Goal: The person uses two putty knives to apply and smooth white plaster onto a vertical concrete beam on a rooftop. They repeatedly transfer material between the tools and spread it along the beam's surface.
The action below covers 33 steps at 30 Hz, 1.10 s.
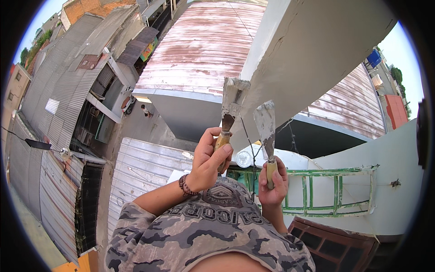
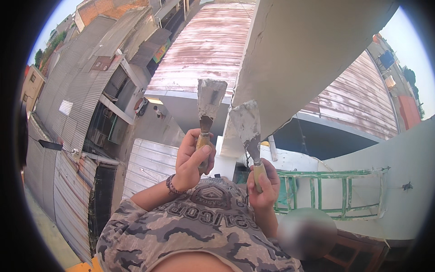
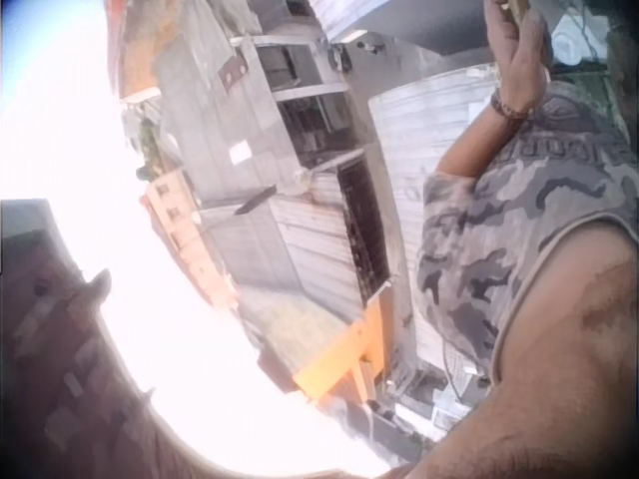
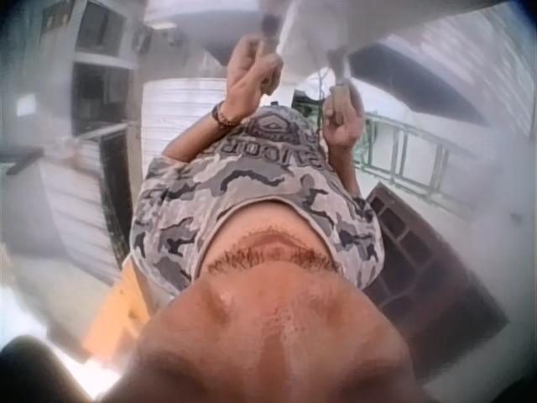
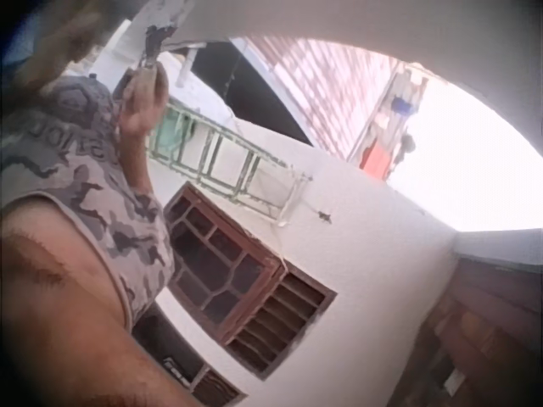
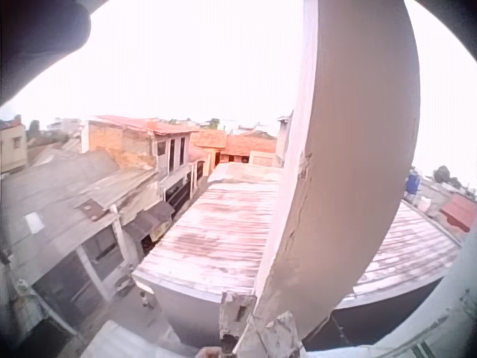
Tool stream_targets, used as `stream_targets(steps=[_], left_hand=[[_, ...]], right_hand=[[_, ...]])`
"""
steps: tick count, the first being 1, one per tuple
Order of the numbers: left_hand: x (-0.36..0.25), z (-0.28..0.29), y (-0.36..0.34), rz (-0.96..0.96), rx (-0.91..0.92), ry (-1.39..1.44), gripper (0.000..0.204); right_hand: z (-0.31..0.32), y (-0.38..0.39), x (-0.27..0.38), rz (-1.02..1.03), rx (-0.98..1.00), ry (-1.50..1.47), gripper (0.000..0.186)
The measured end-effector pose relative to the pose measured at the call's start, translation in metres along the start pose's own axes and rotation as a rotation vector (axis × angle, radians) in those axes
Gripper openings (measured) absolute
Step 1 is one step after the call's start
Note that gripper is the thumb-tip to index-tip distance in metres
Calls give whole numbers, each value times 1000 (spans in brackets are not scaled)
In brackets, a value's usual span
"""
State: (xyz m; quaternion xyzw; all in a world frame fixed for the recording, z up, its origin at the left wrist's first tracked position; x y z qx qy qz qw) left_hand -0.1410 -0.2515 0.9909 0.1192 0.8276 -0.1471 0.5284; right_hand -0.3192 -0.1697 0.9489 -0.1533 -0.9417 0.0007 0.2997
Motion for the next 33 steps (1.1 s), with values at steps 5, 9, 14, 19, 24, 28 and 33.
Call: stream_targets(steps=[5, 9, 14, 19, 24, 28, 33], left_hand=[[1, 6, -6, -77, -99, -72, 29], [1, 14, -5, -187, -159, -262, 30], [-2, 20, -2, -353, -171, -536, 32], [-8, 27, 3, -544, -202, -755, 36], [-44, 29, 0, -849, -64, -1064, 38], [-66, 40, 1, -1049, 41, -1289, 42], [-95, 39, -2, -1229, 201, -1496, 44]], right_hand=[[-17, 14, -4, -41, 10, 234, 41], [-26, 10, -11, -54, 43, 222, 41], [-30, 4, -13, -66, 73, 131, 40], [-30, 0, -10, -94, 63, 127, 42], [-22, -10, 13, -91, 97, 196, 42], [-24, -15, 32, -118, 115, 317, 42], [-16, -17, 40, -168, 158, 296, 44]])
Point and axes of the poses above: each hand's wrist, its own y-axis away from the middle knuckle, its own z-axis out of the back of the hand, x = y × z, the point moved 9 cm from there along -y, towards the middle knuckle, and after that the axes turned 11 degrees about -y, right-handed, at the moved point
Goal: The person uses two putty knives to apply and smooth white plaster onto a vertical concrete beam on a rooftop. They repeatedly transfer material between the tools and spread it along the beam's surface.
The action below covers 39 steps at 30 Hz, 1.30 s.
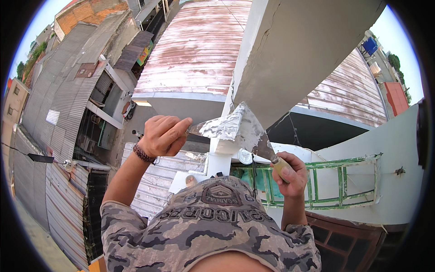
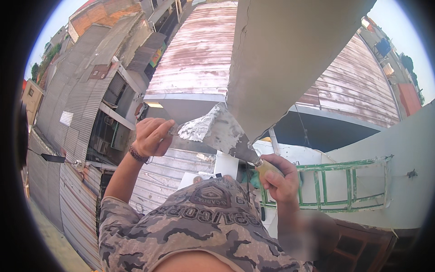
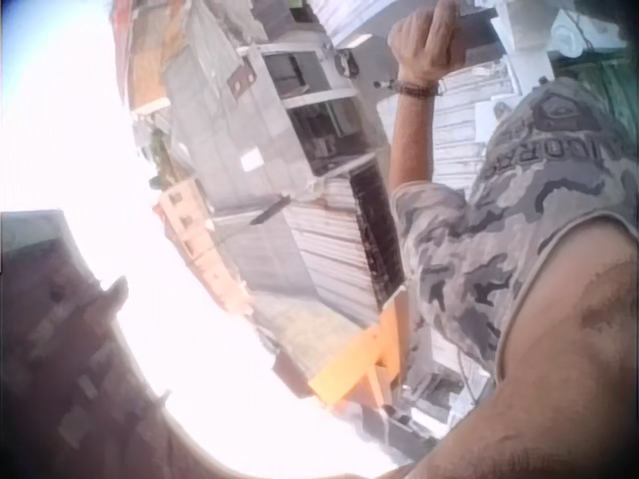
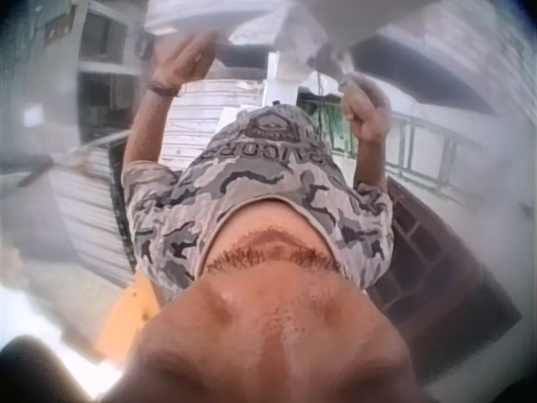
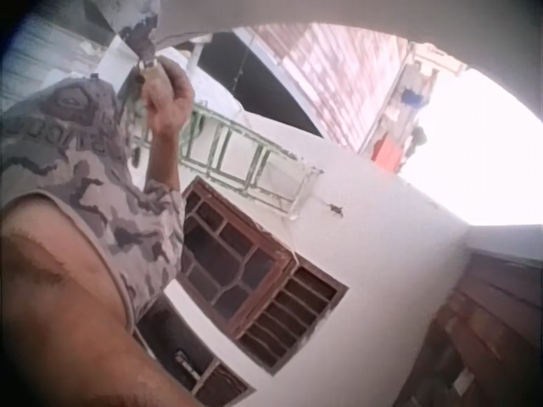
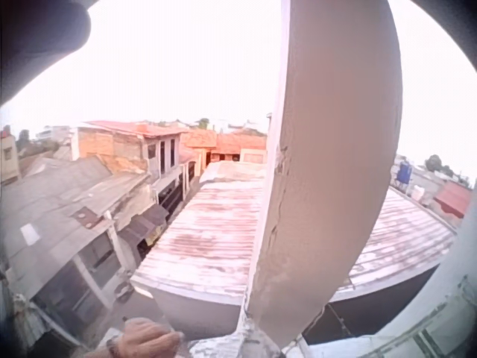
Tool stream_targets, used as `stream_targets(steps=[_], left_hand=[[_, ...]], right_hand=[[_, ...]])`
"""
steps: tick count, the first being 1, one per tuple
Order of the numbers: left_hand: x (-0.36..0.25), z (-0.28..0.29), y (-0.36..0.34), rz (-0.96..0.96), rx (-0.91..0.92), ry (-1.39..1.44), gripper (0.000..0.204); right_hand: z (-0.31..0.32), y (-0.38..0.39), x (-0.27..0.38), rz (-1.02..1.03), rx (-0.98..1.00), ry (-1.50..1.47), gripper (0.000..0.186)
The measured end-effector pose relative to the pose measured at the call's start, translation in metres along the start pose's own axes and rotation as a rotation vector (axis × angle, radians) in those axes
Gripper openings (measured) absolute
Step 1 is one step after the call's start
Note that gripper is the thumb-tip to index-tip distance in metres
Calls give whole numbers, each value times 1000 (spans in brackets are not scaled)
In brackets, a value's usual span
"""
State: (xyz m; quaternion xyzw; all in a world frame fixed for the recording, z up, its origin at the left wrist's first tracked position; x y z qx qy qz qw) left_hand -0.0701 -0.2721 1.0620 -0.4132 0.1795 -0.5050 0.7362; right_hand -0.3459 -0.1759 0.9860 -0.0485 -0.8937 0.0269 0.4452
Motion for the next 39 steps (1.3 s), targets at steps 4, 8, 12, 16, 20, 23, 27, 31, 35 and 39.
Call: stream_targets(steps=[4, 8, 12, 16, 20, 23, 27, 31, 35, 39], left_hand=[[10, 7, -5, -107, 51, -52, 48], [11, 15, -15, -208, 85, -86, 50], [13, 19, -23, -255, 119, -126, 46], [17, 11, -19, -193, 171, -97, 41], [30, -7, -1, 448, 119, 286, 30], [12, -54, 42, 950, 115, 790, 32], [-36, -74, 24, 1073, 53, 1220, 31], [-57, -78, 10, 1096, -56, 1360, 27], [-66, -84, 6, 1067, 1, 1312, 34], [-74, -90, 9, 978, 80, 1222, 34]], right_hand=[[7, 2, -5, -2, 15, -46, 43], [11, 4, -10, -12, 8, -135, 42], [21, 8, -18, 5, -3, -195, 42], [32, 14, -15, 61, -20, -375, 42], [34, 16, -14, 111, -76, -235, 41], [12, 15, -15, 137, -65, -171, 40], [-13, 16, -17, 200, -114, -58, 36], [-10, 20, -24, 169, -167, -22, 35], [-8, 16, -17, 201, -211, -63, 34], [-9, 11, -1, 265, -239, -30, 34]])
Point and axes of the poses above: each hand's wrist, its own y-axis away from the middle knuckle, its own z-axis out of the back of the hand, x = y × z, the point moved 9 cm from there along -y, towards the middle knuckle, and after that the axes turned 11 degrees about -y, right-handed, at the moved point
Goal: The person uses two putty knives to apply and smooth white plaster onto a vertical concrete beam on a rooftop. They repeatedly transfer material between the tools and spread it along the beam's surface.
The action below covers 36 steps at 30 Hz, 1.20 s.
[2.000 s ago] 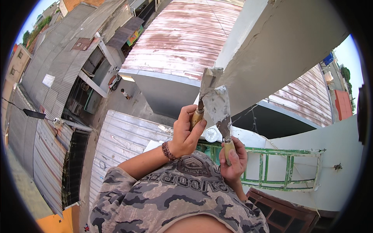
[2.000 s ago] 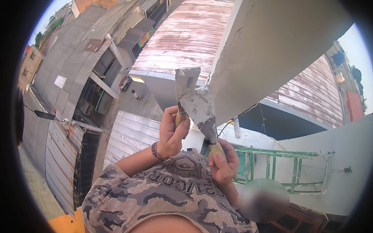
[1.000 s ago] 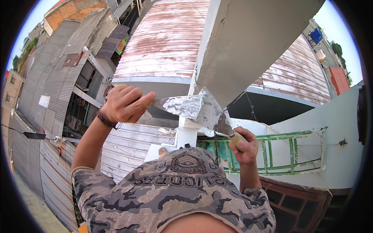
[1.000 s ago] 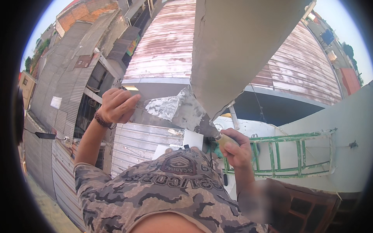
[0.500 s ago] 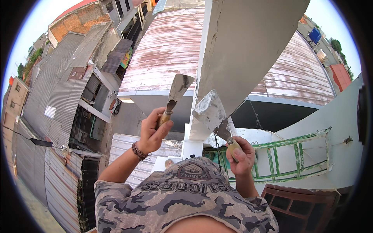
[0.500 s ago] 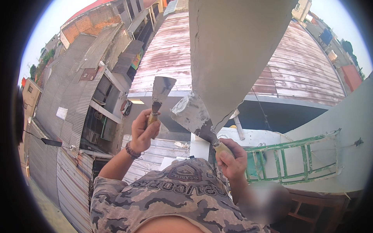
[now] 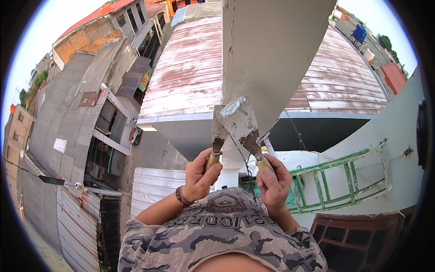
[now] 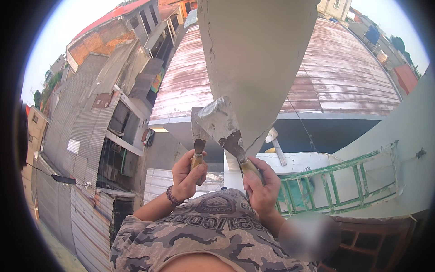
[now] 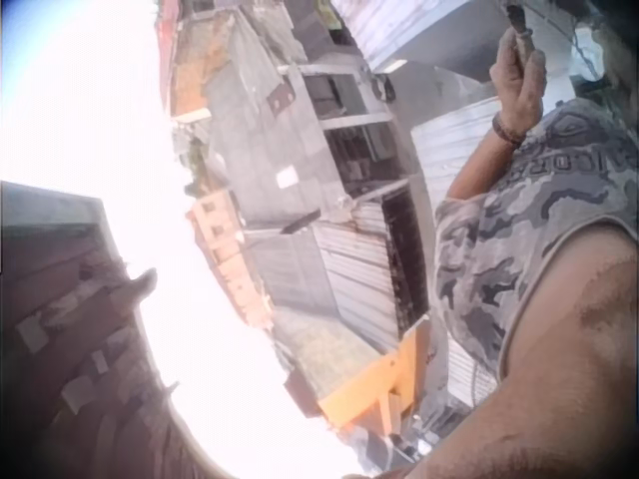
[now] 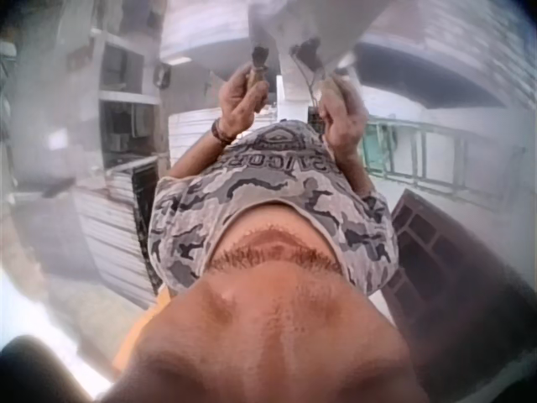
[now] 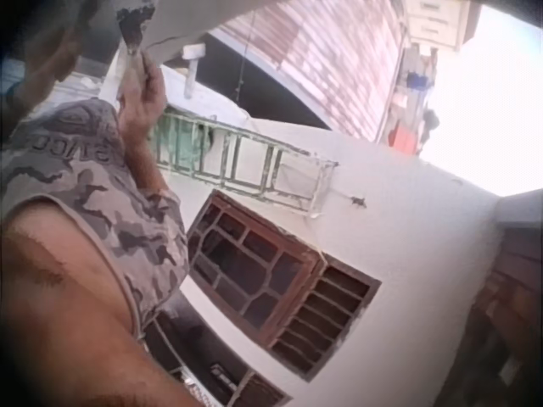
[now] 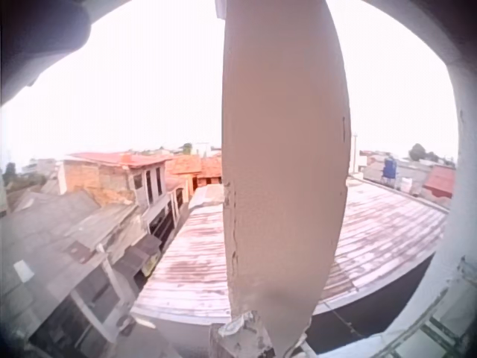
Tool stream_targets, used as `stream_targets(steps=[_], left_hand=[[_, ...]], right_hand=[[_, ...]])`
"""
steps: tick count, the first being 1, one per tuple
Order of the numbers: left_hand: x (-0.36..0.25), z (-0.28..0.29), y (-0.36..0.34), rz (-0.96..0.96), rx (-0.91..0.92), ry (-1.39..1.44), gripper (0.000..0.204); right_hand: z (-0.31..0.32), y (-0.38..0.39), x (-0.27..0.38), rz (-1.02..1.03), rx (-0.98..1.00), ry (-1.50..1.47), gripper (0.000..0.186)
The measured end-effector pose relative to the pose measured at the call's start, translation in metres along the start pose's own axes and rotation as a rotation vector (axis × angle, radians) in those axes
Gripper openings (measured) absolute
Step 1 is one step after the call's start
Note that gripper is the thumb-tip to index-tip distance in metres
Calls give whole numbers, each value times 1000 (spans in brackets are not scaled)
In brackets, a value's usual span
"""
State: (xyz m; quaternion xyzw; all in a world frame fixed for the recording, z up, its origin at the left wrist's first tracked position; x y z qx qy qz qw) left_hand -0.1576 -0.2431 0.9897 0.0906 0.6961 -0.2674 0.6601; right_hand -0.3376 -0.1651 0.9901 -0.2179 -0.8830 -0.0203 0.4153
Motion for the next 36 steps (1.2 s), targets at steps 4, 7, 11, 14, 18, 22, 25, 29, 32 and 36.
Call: stream_targets(steps=[4, 7, 11, 14, 18, 22, 25, 29, 32, 36], left_hand=[[3, -1, -1, 70, -16, 0, 33], [-3, 2, -5, 102, -80, 61, 33], [-9, 3, -6, 69, -100, -37, 33], [-19, 4, -17, -83, -119, -349, 33], [-37, 8, -12, -230, -186, -597, 35], [-34, -9, -21, -281, -78, -755, 31], [-19, 1, -20, -122, -169, -666, 29], [0, 14, -26, -22, -192, -366, 23], [24, -5, -35, 120, -89, -72, 21], [14, -1, -28, 20, -98, -179, 22]], right_hand=[[-4, -12, 21, 89, -7, -77, 35], [1, -1, 21, 122, 54, -41, 35], [3, 14, -3, -16, -8, 55, 32], [1, 6, -1, -6, -45, -14, 32], [-1, 1, -6, -66, 5, -40, 32], [-3, -18, 10, -4, 32, -125, 32], [-3, -22, 20, 42, 99, -314, 36], [-1, -25, 37, 57, 186, -467, 39], [28, -21, 14, -37, 181, -515, 38], [27, -2, -2, -103, 182, -522, 38]])
Point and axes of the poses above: each hand's wrist, its own y-axis away from the middle knuckle, its own z-axis out of the back of the hand, x = y × z, the point moved 9 cm from there along -y, towards the middle knuckle, and after that the axes turned 11 degrees about -y, right-handed, at the moved point
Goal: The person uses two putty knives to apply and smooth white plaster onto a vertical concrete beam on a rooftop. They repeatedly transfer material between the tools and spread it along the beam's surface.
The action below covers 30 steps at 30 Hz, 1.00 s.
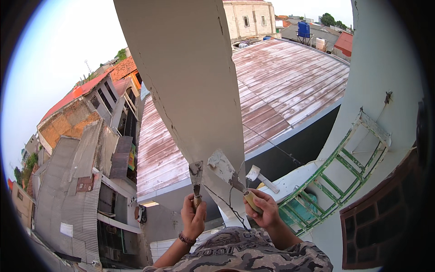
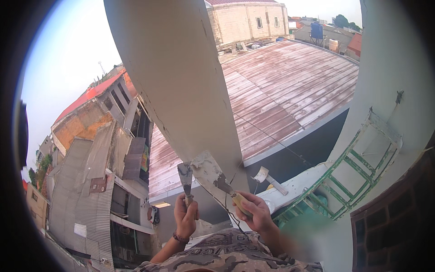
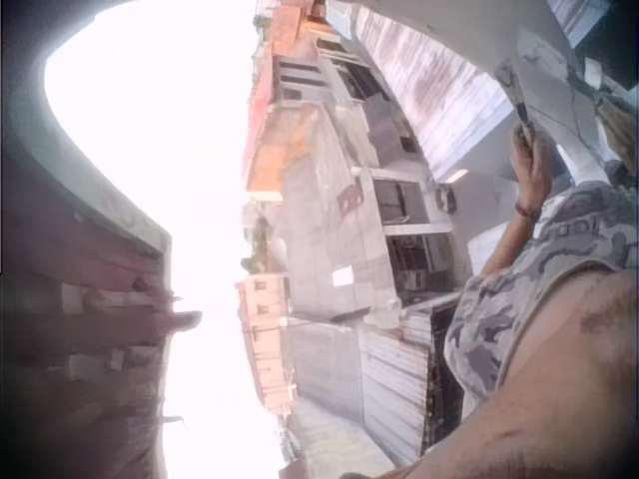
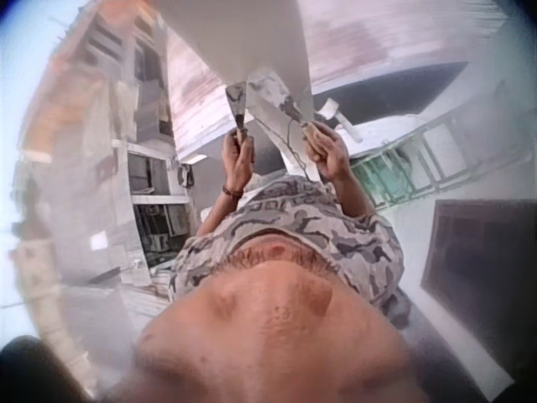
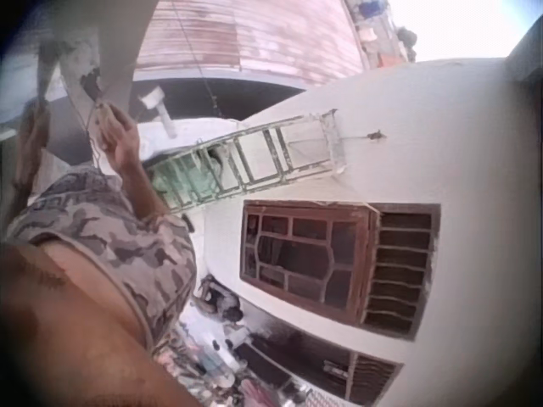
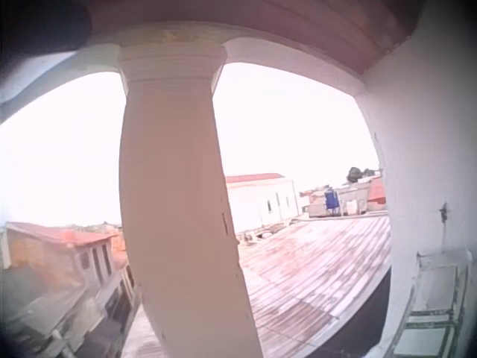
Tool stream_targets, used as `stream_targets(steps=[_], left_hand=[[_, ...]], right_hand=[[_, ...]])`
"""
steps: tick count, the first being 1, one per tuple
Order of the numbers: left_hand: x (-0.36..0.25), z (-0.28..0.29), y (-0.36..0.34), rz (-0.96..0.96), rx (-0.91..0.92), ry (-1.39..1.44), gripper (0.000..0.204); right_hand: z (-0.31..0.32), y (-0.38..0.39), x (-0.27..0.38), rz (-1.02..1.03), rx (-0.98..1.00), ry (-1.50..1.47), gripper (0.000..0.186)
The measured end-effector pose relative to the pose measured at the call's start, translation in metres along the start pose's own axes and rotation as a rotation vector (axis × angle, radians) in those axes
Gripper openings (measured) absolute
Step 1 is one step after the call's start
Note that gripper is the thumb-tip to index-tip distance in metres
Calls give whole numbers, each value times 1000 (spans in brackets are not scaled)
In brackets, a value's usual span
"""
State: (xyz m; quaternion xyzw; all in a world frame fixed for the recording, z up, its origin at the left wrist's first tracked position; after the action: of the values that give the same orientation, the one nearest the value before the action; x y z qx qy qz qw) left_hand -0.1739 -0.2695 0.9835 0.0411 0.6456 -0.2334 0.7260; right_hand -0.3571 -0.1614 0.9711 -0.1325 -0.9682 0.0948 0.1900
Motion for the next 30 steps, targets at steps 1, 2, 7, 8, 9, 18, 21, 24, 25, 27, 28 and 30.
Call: stream_targets(steps=[1, 2, 7, 8, 9, 18, 21, 24, 25, 27, 28, 30], left_hand=[[-1, 0, 2, -9, -1, -34, 22], [-7, -4, -2, -14, -2, -15, 24], [-19, -3, -10, -80, 4, -45, 28], [-23, -3, -10, -99, -3, -57, 28], [-28, -4, -9, -118, -9, -68, 28], [-55, 6, 5, -363, -113, -532, 27], [-23, 10, 10, -250, -114, -482, 28], [8, 27, 12, 13, -159, -242, 30], [13, 30, 11, 32, -189, -122, 28], [21, 42, 10, 73, -217, 5, 27], [20, 47, 6, 77, -232, 98, 27], [18, 53, 2, 82, -235, 175, 26]], right_hand=[[3, 5, -4, -22, -16, 26, 39], [3, 7, -3, 0, -19, 58, 39], [4, 15, -6, 30, -86, 296, 41], [3, 14, -6, 35, -79, 317, 41], [0, 13, -7, 44, -77, 328, 41], [-9, -10, -10, 14, -7, 65, 39], [-20, -24, -8, -44, 47, -171, 40], [-28, -33, -3, -84, 94, -134, 42], [-30, -38, 0, -106, 140, -74, 42], [-34, -50, 1, -123, 194, 65, 41], [-37, -59, 2, -113, 193, 98, 41], [-45, -75, 5, -91, 189, 163, 40]])
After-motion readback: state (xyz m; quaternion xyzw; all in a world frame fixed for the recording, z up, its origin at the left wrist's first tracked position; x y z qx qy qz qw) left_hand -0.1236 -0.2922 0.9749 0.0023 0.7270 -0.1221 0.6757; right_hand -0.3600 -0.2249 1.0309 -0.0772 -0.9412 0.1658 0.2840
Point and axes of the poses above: each hand's wrist, its own y-axis away from the middle knuckle, its own z-axis out of the back of the hand, x = y × z, the point moved 9 cm from there along -y, towards the middle knuckle, and after that the axes turned 11 degrees about -y, right-handed, at the moved point
